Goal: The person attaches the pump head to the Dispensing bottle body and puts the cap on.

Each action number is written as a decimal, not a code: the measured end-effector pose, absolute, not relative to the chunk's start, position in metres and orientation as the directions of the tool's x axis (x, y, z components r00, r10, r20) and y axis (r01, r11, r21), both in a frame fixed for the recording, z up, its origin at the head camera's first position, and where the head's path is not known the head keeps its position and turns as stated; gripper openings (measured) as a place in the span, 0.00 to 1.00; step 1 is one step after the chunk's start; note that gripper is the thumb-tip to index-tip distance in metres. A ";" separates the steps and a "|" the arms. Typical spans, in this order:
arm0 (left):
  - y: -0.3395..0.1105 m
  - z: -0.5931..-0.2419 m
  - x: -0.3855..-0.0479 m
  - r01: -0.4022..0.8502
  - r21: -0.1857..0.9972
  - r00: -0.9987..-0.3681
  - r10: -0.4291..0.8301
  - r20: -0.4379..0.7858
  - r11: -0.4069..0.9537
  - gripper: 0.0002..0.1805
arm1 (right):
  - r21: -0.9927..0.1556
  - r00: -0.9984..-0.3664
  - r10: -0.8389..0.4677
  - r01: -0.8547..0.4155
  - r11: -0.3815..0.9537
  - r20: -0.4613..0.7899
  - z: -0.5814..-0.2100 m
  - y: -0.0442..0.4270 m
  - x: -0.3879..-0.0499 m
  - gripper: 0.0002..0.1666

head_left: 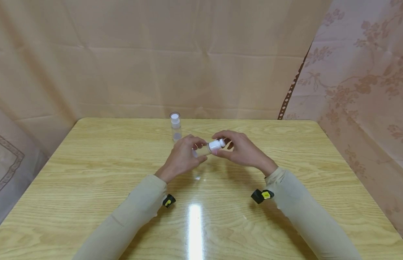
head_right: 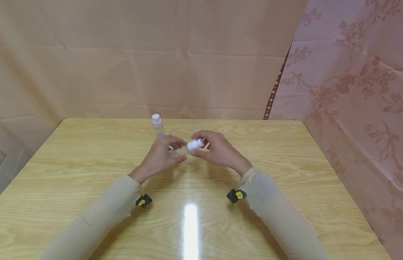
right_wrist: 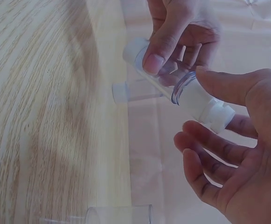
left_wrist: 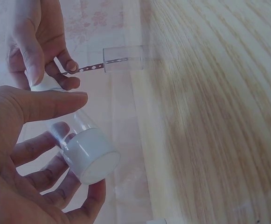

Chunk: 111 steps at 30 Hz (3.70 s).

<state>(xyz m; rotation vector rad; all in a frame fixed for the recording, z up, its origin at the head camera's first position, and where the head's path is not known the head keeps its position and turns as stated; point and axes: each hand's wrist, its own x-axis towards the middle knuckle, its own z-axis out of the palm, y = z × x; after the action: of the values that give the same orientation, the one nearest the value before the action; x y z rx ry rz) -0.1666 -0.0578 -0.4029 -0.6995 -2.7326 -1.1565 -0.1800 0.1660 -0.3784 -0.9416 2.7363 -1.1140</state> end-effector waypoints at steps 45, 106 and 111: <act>-0.055 -0.403 -0.166 0.459 0.646 -0.885 0.382 0.267 0.610 0.21 | -0.652 -0.816 -0.550 -0.516 0.555 0.177 -0.379 0.168 -0.179 0.15; -0.056 -0.405 -0.167 0.446 0.673 -0.887 0.389 0.248 0.589 0.21 | -0.625 -0.764 -0.597 -0.596 0.505 0.245 -0.382 0.172 -0.180 0.19; -0.056 -0.405 -0.167 0.456 0.663 -0.884 0.388 0.261 0.593 0.21 | -0.639 -0.776 -0.590 -0.573 0.514 0.222 -0.381 0.171 -0.180 0.17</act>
<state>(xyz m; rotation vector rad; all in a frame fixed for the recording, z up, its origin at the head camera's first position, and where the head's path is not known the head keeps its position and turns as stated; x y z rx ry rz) -0.1672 -0.0558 -0.4054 -0.7240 -2.7240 -1.1728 -0.1799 0.1706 -0.3813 -1.0419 2.7130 -1.1308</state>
